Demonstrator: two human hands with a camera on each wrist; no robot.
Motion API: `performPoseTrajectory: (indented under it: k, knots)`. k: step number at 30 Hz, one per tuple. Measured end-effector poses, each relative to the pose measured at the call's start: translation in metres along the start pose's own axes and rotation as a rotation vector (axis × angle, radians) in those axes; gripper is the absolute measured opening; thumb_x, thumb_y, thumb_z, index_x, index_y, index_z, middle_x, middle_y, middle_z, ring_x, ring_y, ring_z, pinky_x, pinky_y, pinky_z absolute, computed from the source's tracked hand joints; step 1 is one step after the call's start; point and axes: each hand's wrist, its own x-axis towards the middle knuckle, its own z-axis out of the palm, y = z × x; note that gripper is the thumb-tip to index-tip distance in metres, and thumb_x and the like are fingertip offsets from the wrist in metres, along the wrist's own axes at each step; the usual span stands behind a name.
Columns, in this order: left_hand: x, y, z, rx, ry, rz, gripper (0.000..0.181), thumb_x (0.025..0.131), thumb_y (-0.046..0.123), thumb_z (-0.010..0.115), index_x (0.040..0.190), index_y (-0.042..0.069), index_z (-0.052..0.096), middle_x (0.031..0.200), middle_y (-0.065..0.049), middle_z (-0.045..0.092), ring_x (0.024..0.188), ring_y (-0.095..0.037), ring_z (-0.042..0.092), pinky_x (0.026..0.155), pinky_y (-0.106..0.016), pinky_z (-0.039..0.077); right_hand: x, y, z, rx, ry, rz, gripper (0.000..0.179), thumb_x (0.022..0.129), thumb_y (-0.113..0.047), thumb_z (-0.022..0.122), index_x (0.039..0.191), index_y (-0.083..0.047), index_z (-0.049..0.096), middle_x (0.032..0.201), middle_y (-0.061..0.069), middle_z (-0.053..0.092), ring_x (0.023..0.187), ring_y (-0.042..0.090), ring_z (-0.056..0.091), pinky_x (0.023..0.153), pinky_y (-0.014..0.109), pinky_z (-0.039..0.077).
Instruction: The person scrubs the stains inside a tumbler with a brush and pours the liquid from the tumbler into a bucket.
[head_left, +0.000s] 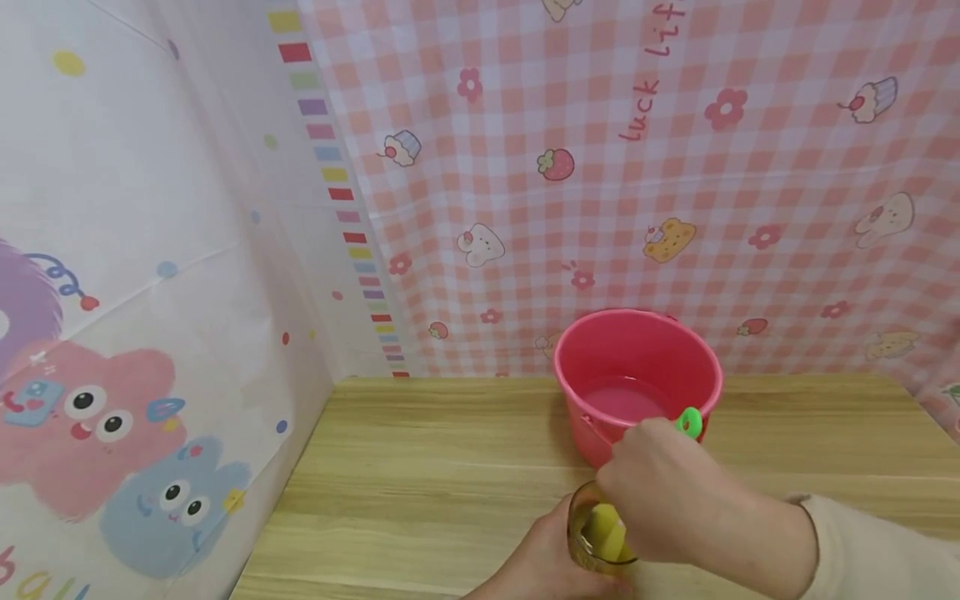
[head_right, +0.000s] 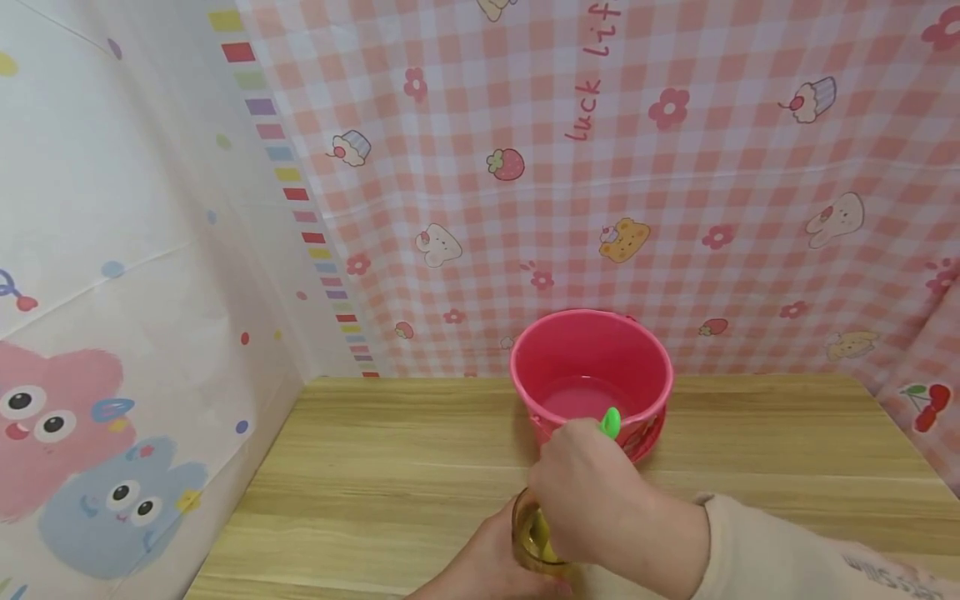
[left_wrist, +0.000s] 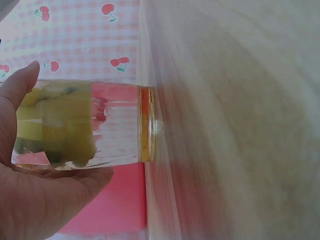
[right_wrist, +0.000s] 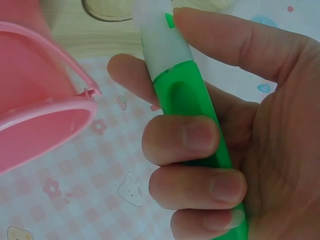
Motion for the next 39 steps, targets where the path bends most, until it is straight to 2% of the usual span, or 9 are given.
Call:
performPoseTrajectory:
  k: [5, 12, 18, 24, 28, 34, 39]
  knots:
    - [-0.002, 0.001, 0.003, -0.152, -0.012, -0.064, 0.077, 0.079, 0.017, 0.092, 0.143, 0.036, 0.053, 0.130, 0.003, 0.069, 0.115, -0.018, 0.066, 0.099, -0.028, 0.053, 0.003, -0.006, 0.000, 0.007, 0.021, -0.015, 0.035, 0.064, -0.031, 0.077, 0.056, -0.021, 0.044, 0.050, -0.006, 0.035, 0.047, 0.015, 0.034, 0.045, 0.029, 0.034]
    - [-0.004, -0.002, 0.001, -0.099, 0.001, -0.026, 0.077, 0.077, 0.017, 0.092, 0.141, 0.035, 0.053, 0.125, 0.004, 0.070, 0.109, -0.015, 0.068, 0.098, -0.027, 0.054, 0.007, -0.007, -0.002, -0.087, 0.048, -0.022, 0.034, 0.066, -0.025, 0.076, 0.055, -0.019, 0.043, 0.049, -0.004, 0.034, 0.047, 0.015, 0.034, 0.045, 0.027, 0.032]
    - [-0.003, -0.001, 0.000, -0.158, -0.025, -0.057, 0.073, 0.082, 0.015, 0.090, 0.142, 0.034, 0.053, 0.129, 0.003, 0.068, 0.113, -0.017, 0.067, 0.099, -0.028, 0.054, 0.013, -0.004, -0.005, -0.123, 0.049, -0.021, 0.033, 0.067, -0.022, 0.075, 0.055, -0.017, 0.045, 0.048, -0.003, 0.035, 0.047, 0.015, 0.036, 0.046, 0.027, 0.034]
    - [-0.002, 0.000, 0.000, -0.129, -0.030, -0.049, 0.074, 0.081, 0.014, 0.090, 0.142, 0.035, 0.053, 0.129, 0.004, 0.068, 0.113, -0.017, 0.066, 0.099, -0.028, 0.054, 0.016, 0.002, 0.001, -0.099, 0.082, 0.022, 0.034, 0.064, -0.022, 0.078, 0.055, -0.017, 0.045, 0.049, -0.003, 0.036, 0.046, 0.016, 0.037, 0.047, 0.029, 0.037]
    - [-0.001, 0.001, 0.000, -0.093, -0.013, -0.069, 0.076, 0.080, 0.014, 0.092, 0.141, 0.038, 0.053, 0.130, 0.007, 0.067, 0.115, -0.015, 0.065, 0.100, -0.027, 0.052, 0.016, 0.004, 0.005, -0.082, 0.082, 0.050, 0.034, 0.063, -0.021, 0.078, 0.055, -0.016, 0.046, 0.050, -0.003, 0.039, 0.047, 0.017, 0.040, 0.047, 0.030, 0.039]
    - [0.001, 0.001, -0.001, 0.022, 0.014, -0.029, 0.080, 0.078, 0.018, 0.094, 0.142, 0.041, 0.052, 0.131, 0.013, 0.065, 0.118, -0.009, 0.061, 0.104, -0.027, 0.048, 0.013, 0.006, 0.004, -0.065, 0.033, 0.070, 0.035, 0.067, -0.023, 0.080, 0.056, -0.015, 0.048, 0.050, -0.002, 0.039, 0.047, 0.017, 0.039, 0.047, 0.029, 0.039]
    - [0.001, 0.002, -0.001, 0.058, 0.017, -0.016, 0.082, 0.078, 0.019, 0.094, 0.144, 0.042, 0.050, 0.133, 0.016, 0.063, 0.120, -0.007, 0.058, 0.106, -0.027, 0.047, 0.007, 0.006, 0.003, -0.088, 0.028, 0.067, 0.037, 0.069, -0.020, 0.078, 0.055, -0.015, 0.045, 0.049, -0.003, 0.036, 0.046, 0.016, 0.036, 0.045, 0.028, 0.037]
